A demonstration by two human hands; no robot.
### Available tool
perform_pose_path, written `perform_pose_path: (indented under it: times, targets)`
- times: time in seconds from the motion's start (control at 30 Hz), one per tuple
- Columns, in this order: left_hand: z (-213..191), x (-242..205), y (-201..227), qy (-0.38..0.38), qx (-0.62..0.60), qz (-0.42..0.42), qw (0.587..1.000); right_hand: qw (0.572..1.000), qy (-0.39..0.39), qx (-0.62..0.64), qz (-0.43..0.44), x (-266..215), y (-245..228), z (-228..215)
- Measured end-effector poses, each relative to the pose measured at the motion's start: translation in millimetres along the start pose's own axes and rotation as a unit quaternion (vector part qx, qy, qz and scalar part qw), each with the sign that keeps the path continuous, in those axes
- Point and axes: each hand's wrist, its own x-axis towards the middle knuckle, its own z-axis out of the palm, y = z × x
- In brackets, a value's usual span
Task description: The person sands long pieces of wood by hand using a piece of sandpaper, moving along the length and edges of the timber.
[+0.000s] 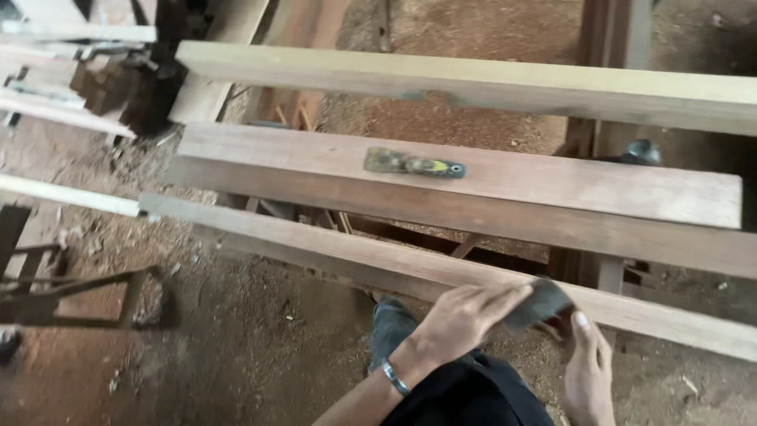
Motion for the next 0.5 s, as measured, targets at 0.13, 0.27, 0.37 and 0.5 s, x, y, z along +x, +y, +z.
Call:
perform_pose_path:
  times: [0.13, 0.27, 0.37, 0.5]
  targets:
    - [-11, -10, -14, -0.118, -0.156, -0.218, 0.956, 0.962, -0.039, -0.241, -0.125, 10, -19, 6]
    - [-24, -18, -9, 0.039, -0.094, -0.183, 0.978, 0.893, -0.089, -0.44, -0.006, 21, -24, 22]
    - [-23, -16, 3, 0.133, 0.125, -0.097, 0.978, 0.864, -0.068, -0.498, 0.02, 34, -12, 31]
    - [-12, -14, 25, 0.061, 0.053, -0.02, 0.997, 0.916, -0.1, -0.35, -0.167, 44, 4, 29]
